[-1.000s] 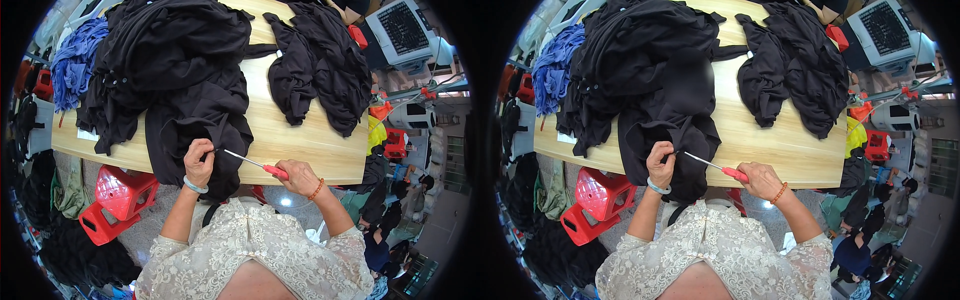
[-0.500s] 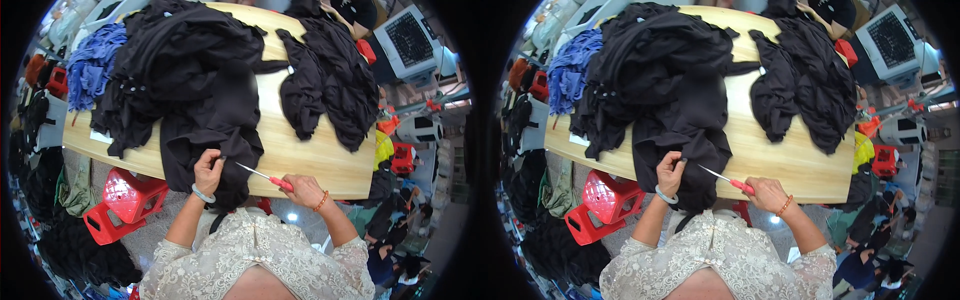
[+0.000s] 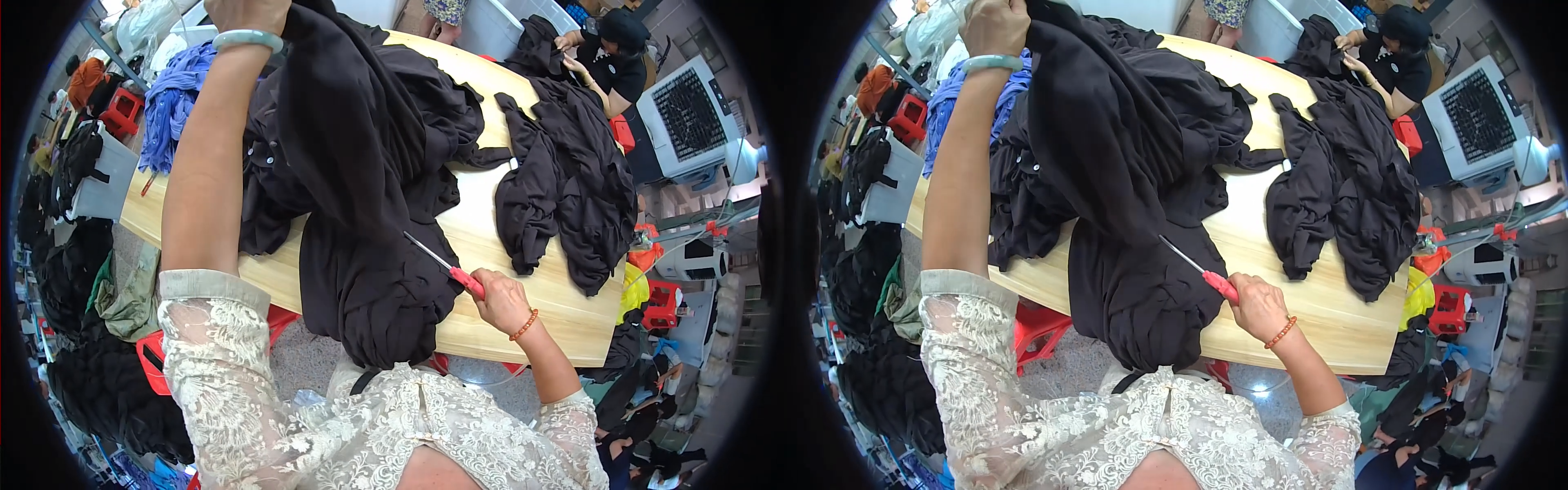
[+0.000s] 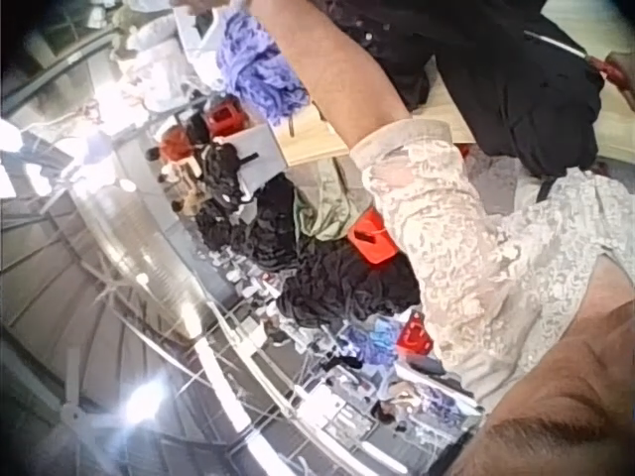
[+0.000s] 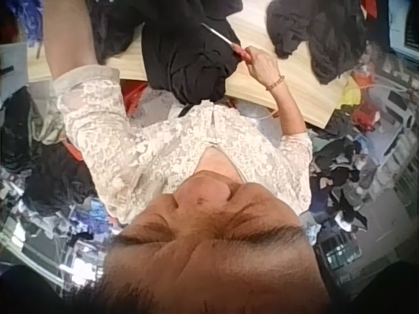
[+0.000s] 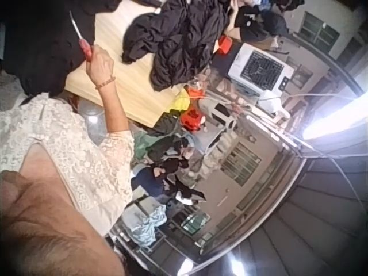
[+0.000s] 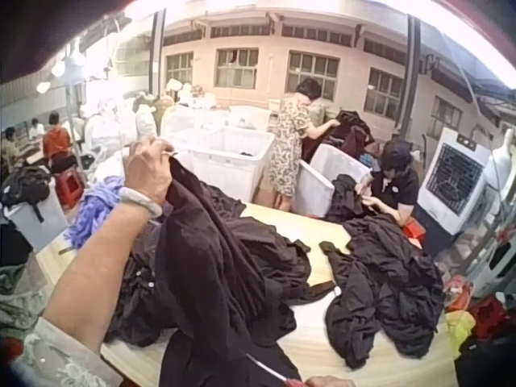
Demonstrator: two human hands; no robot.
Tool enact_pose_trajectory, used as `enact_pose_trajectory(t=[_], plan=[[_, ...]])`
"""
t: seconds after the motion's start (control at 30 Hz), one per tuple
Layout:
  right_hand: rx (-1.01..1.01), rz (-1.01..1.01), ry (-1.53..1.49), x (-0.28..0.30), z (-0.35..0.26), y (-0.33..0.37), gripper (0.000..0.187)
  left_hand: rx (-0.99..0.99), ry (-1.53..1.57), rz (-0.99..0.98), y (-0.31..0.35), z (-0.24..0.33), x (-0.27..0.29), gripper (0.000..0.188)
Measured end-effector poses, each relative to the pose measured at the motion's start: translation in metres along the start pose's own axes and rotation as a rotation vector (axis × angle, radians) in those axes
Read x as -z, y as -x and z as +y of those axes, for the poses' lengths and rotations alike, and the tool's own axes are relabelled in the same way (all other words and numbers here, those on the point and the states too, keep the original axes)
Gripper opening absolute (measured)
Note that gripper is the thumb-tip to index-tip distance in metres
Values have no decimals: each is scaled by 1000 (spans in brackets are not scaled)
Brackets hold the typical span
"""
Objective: Trimming loose threads from black garments using scissors in a textile manufacturing environment.
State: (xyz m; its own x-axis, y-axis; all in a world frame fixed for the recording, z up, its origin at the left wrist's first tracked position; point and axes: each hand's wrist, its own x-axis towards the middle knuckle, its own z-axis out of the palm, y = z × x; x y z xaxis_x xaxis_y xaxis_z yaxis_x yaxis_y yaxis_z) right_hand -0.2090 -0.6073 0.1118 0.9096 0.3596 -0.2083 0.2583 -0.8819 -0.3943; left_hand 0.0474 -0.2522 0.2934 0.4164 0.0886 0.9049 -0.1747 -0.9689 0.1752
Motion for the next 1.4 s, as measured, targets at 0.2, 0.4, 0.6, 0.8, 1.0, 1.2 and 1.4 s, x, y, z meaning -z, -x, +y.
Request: enact_pose_trajectory(t=[0.2, 0.4, 0.6, 0.8, 1.0, 1.2, 1.4], plan=[[-172, -89, -73, -24, 0, 3, 16, -300, 127, -489, 144, 9, -38, 70], [-332, 73, -103, -58, 1, -1, 24, -211, -68, -783, 220, -66, -122, 72], [-348, 67, -324, -73, -16, -12, 46, -196, -285, -861, 196, -82, -174, 62], [-206, 209, -378, -149, -11, -22, 44, -159, -165, -752, 227, -64, -147, 71], [-305, 558, -397, -104, 49, -37, 18, -87, 147, -542, 247, -24, -53, 56], [-450, 718, -423, -50, 109, -35, 17, 221, 672, -990, 366, 65, 130, 56], [-345, 702, -514, -11, 108, -55, 21, 160, 420, -1027, 440, 119, 187, 41]])
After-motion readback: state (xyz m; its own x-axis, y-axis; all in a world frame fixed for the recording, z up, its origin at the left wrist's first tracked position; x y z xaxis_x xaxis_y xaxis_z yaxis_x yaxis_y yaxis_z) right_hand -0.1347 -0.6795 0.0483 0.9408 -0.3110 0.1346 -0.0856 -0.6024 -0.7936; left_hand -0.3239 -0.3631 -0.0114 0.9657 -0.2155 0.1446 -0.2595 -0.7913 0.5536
